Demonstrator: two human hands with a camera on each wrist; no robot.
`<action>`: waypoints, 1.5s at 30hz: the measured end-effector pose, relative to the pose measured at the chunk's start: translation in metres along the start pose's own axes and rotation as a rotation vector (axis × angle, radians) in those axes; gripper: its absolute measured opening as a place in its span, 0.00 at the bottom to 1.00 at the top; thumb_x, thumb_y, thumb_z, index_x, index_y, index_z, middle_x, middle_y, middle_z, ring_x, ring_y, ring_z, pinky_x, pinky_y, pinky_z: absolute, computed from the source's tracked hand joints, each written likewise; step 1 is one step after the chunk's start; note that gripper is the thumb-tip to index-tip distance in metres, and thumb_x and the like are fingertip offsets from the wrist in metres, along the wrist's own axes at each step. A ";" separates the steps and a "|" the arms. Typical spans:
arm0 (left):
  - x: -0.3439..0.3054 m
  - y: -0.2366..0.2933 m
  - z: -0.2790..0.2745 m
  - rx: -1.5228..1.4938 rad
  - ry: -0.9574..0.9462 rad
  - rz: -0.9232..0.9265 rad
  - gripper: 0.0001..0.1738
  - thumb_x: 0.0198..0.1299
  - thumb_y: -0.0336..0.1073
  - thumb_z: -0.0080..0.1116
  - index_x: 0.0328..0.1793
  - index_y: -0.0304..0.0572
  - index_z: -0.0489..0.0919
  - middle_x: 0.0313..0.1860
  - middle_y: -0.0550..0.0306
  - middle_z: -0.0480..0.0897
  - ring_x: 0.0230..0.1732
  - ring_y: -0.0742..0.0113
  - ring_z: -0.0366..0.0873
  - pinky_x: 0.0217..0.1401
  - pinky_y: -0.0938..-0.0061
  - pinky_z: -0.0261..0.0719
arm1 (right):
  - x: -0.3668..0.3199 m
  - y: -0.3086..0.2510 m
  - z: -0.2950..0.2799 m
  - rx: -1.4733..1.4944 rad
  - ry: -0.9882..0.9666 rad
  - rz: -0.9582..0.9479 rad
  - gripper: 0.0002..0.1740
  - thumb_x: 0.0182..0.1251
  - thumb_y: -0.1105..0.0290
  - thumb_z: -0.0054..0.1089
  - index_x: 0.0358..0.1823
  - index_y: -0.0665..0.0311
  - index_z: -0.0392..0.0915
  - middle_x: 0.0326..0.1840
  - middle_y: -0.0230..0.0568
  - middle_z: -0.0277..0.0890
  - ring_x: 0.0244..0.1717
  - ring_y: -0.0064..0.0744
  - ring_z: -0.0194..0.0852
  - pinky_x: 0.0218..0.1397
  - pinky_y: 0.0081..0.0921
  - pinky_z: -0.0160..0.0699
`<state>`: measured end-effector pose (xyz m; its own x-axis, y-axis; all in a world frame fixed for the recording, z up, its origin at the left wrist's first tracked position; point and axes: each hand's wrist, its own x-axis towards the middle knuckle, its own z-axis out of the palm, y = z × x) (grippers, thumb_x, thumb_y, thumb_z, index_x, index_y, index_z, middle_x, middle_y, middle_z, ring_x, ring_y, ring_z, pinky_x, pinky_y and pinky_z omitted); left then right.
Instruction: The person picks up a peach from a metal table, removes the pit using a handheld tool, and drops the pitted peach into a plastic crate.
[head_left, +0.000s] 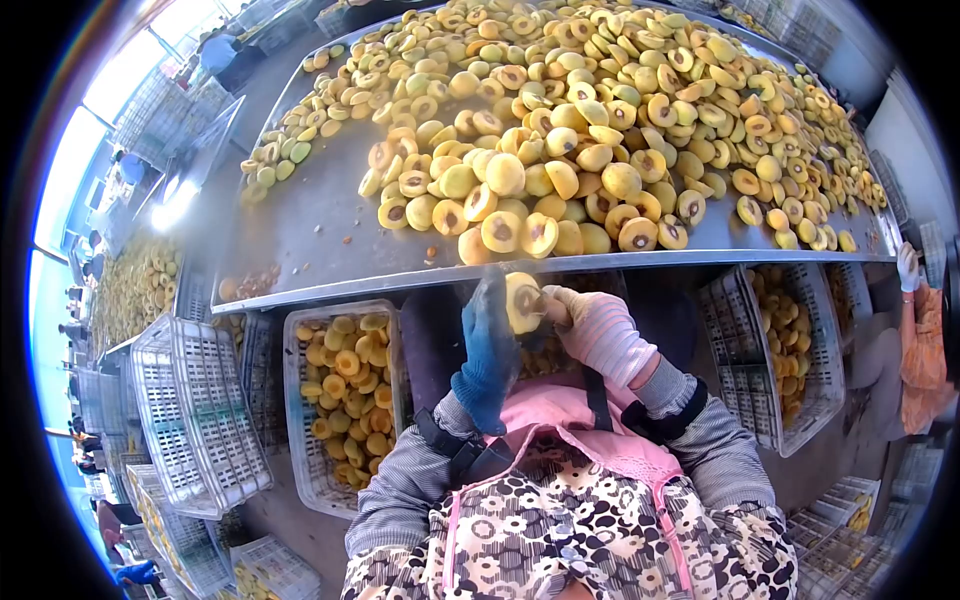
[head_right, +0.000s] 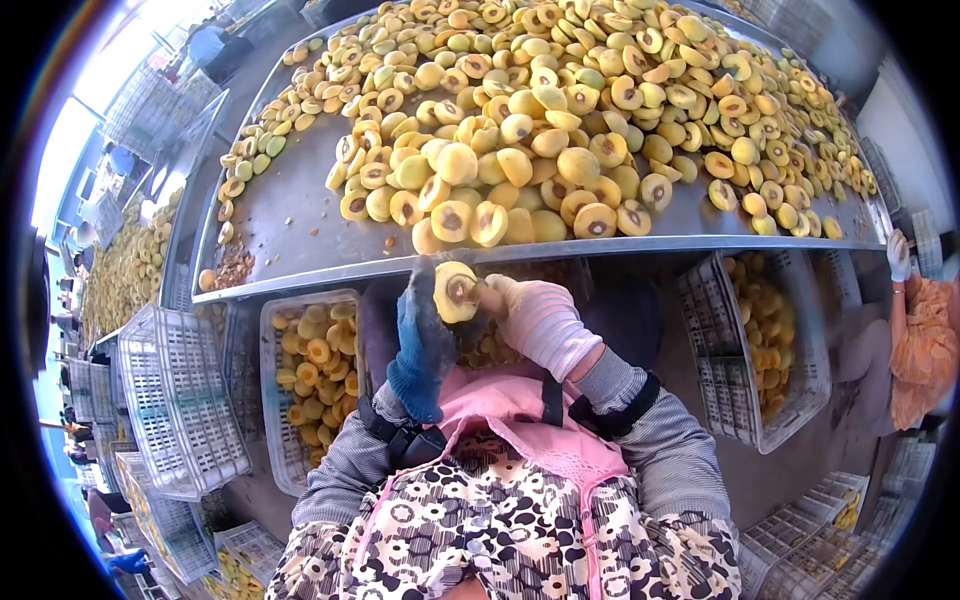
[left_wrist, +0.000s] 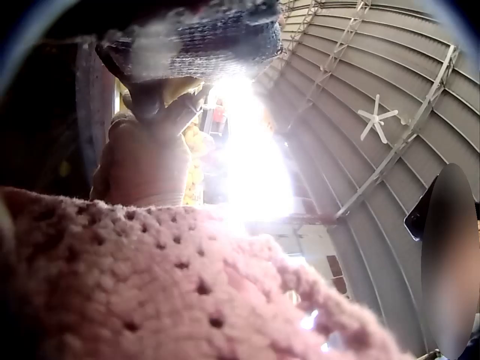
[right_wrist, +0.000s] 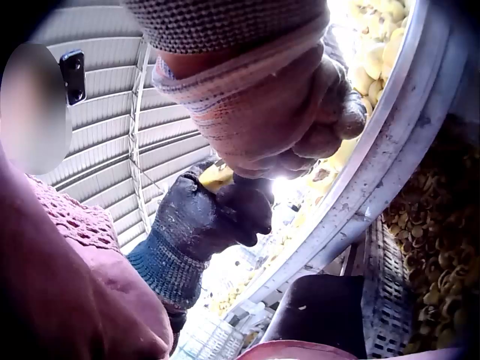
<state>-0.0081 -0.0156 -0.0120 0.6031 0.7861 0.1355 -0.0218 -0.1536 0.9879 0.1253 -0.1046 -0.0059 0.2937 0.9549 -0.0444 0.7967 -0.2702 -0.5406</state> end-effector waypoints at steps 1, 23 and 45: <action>0.000 0.001 0.000 0.000 -0.005 -0.002 0.26 0.52 0.28 0.67 0.57 0.32 0.73 0.41 0.49 0.83 0.40 0.63 0.81 0.44 0.70 0.81 | -0.002 -0.002 -0.002 0.002 0.001 0.005 0.18 0.59 0.66 0.57 0.53 0.51 0.75 0.31 0.49 0.80 0.36 0.51 0.80 0.38 0.43 0.77; 0.016 0.007 -0.005 -0.344 -0.106 -0.109 0.23 0.72 0.46 0.43 0.44 0.31 0.81 0.35 0.56 0.85 0.34 0.69 0.83 0.39 0.77 0.81 | -0.020 -0.006 0.031 0.936 -0.376 0.013 0.11 0.61 0.71 0.56 0.44 0.64 0.81 0.34 0.49 0.82 0.37 0.35 0.82 0.45 0.27 0.78; 0.009 -0.053 0.002 -1.264 0.028 -0.377 0.14 0.68 0.41 0.49 0.44 0.37 0.79 0.27 0.54 0.81 0.28 0.67 0.79 0.36 0.71 0.80 | -0.007 0.006 0.040 0.780 -0.685 0.001 0.15 0.59 0.78 0.57 0.48 0.66 0.81 0.43 0.36 0.83 0.43 0.26 0.79 0.52 0.23 0.76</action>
<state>0.0001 -0.0018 -0.0628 0.7198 0.6716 -0.1753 -0.5911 0.7255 0.3524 0.1069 -0.1074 -0.0424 -0.2633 0.8865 -0.3806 0.1613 -0.3485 -0.9233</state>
